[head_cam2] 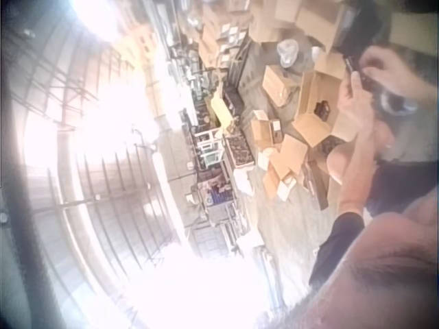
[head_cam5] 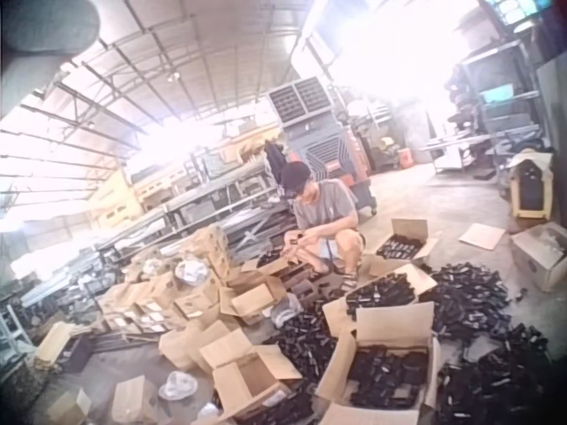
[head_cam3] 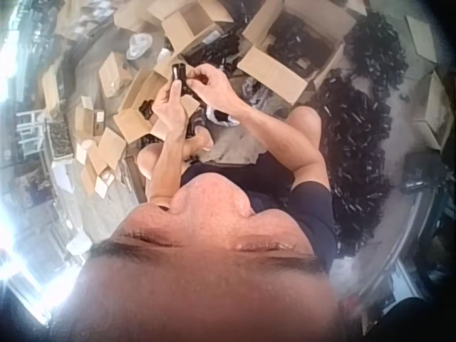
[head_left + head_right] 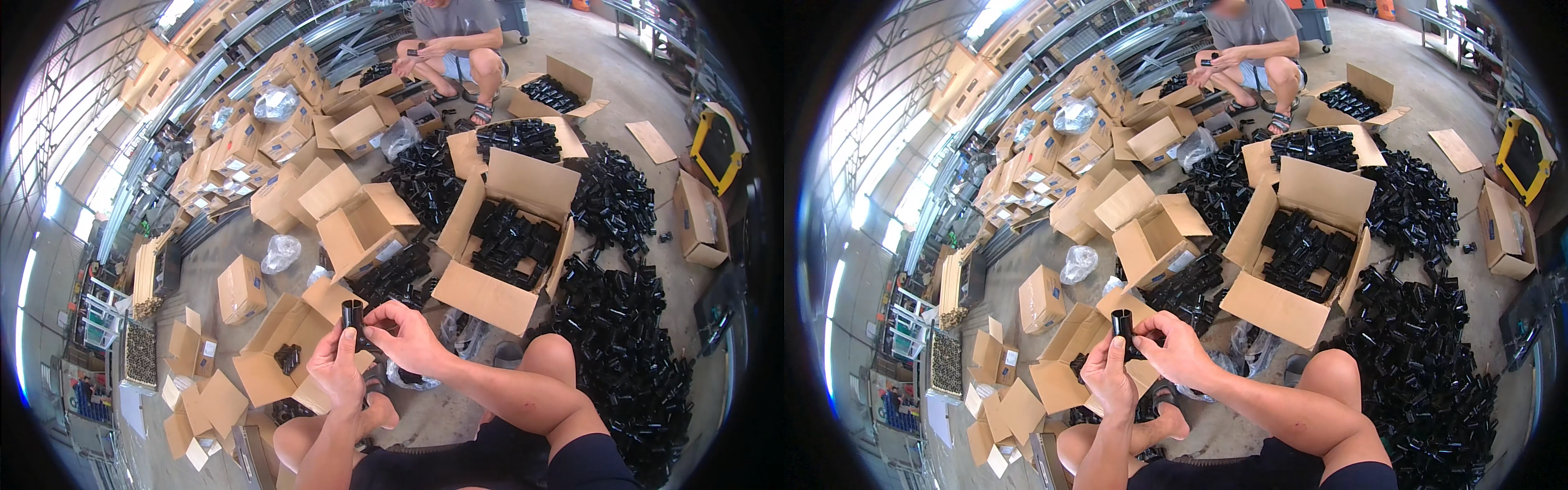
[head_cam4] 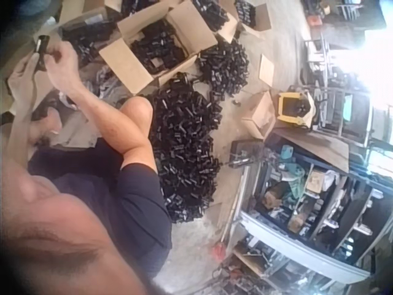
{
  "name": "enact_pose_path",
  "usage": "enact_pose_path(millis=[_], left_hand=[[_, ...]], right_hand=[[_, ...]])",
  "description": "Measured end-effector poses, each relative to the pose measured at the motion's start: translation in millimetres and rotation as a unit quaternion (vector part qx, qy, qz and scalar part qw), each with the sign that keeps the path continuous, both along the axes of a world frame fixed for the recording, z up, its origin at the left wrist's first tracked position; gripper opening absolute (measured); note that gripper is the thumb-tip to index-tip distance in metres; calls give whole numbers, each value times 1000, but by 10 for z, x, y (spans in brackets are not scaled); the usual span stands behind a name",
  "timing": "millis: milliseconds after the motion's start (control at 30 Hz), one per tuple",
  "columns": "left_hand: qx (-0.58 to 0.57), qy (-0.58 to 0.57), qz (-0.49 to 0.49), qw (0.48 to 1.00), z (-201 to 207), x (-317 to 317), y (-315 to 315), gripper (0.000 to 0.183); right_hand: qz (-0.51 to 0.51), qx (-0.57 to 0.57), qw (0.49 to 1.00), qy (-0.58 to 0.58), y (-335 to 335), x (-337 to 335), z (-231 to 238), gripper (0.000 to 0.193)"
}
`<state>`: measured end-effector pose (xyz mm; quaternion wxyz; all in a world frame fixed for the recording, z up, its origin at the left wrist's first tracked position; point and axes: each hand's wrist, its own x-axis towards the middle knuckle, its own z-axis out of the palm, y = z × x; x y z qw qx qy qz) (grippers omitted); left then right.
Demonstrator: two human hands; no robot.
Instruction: The person assembles small black plastic parts by hand while sitting on the floor, picking them from cardboard boxes and placing completed pieces into a container.
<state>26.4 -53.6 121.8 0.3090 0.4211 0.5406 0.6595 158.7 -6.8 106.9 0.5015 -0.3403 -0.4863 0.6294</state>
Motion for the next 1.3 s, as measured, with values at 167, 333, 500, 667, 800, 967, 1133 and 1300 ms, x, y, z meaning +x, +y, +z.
enact_pose_path(millis=[167,333,500,667,800,967,1133,1300], left_hand=[[-10,1,14,1000,38,0,-1,28],[-7,-29,7,1000,16,-50,36,29],[-21,-56,4,998,-5,1,16,28],[-6,-78,-7,997,-42,-29,10,28],[-13,-84,-5,996,-100,-39,-11,28],[8,-95,-7,995,-42,-41,26,30],[-10,-84,-6,996,-38,-59,-12,28],[-9,-95,-15,995,10,-21,-25,28]], right_hand=[[-64,100,988,-102,-12,-51,50,16],[31,-40,992,118,-10,-154,-33,11],[-17,16,1000,-11,0,-123,-102,9],[16,-1,998,58,-32,-169,-52,9],[19,6,1000,-11,-16,-103,-62,10],[16,-1,996,93,-28,-214,-18,11],[33,-8,999,31,-23,-178,-70,10],[51,-49,993,98,-54,-191,-67,11]])
